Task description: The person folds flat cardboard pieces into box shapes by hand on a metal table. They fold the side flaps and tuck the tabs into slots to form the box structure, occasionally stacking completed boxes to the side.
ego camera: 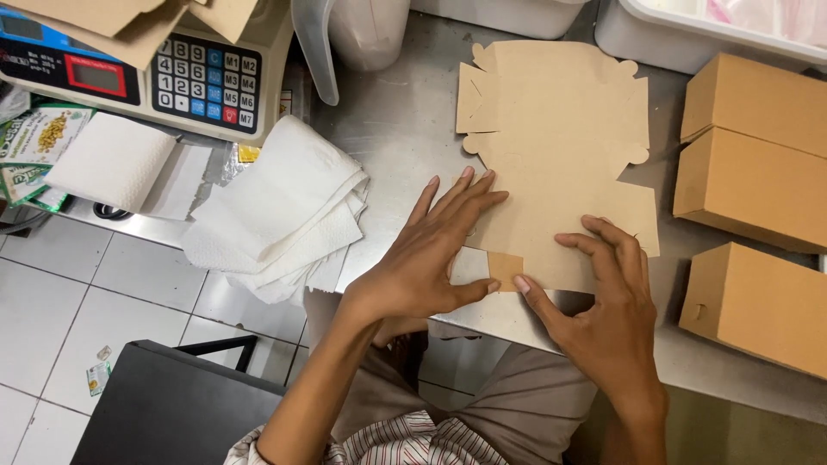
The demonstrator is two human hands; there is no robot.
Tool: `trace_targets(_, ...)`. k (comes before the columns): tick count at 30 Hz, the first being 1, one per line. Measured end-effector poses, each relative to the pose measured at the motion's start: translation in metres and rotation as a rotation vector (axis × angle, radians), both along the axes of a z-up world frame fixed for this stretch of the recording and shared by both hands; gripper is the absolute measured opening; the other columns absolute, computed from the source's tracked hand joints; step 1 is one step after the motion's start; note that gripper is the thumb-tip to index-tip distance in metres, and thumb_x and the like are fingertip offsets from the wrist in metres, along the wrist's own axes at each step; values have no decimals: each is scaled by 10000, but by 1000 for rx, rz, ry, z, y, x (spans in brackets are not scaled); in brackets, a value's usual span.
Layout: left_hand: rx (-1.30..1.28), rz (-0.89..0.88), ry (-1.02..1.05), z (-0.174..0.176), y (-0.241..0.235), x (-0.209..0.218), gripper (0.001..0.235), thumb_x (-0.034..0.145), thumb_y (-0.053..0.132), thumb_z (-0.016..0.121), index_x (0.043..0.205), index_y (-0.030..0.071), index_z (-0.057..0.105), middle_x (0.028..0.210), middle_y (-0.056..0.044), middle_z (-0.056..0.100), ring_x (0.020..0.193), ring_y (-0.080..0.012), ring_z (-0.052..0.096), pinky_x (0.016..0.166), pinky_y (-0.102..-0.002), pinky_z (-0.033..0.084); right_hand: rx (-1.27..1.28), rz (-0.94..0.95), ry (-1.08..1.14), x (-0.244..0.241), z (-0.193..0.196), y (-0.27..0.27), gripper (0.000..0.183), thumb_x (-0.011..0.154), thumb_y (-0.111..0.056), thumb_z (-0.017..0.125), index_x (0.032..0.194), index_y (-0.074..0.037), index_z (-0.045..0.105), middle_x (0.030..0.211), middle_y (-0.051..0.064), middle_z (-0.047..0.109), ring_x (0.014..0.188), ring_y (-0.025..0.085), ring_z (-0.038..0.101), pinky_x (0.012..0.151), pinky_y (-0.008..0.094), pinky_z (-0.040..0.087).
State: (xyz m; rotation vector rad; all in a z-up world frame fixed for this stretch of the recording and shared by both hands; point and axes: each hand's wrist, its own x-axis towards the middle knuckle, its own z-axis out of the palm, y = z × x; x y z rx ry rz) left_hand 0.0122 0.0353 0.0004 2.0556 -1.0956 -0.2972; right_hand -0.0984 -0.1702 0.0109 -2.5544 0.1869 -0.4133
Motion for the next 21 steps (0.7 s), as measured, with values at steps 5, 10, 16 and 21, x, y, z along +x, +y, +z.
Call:
trace_targets(5, -35, -1, -24, -1, 2, -2, 847, 912, 374, 753, 1578, 110, 302, 1727, -182, 221, 1632, -349, 109, 1304, -518, 11, 20, -4, 10, 0, 4, 2, 525, 811, -400, 841, 1236, -144, 671, 1421, 67, 557, 1362, 264, 525, 1020, 469, 489)
trace_targets(10, -70, 25, 4, 0, 1, -3, 740, 926, 314, 719, 1543, 128, 354, 1712, -171, 272, 1626, -324, 144, 1305, -493, 7, 18, 2, 5, -1, 3, 0, 526, 812, -407, 839, 1238, -147, 671, 1415, 67, 554, 1360, 250, 530, 988, 454, 512)
trace_targets(16, -85, 97, -11, -4, -4, -6, 647, 915, 281, 701, 1484, 150, 423, 1684, -151, 346, 1606, -308, 232, 1304, -485, 48, 3, -3, -3, -2, 0, -3, 528, 800, -419, 845, 1226, -153, 682, 1412, 70, 564, 1354, 254, 531, 954, 462, 530)
trace_targets(21, -118, 166, -23, -7, -8, -8, 523, 931, 254, 694, 1406, 172, 492, 1648, -128, 418, 1588, -303, 292, 1302, -487, 95, 16, 11, -36, -2, -3, -4, 541, 804, -406, 846, 1233, -117, 684, 1410, 92, 563, 1366, 255, 537, 1019, 436, 501)
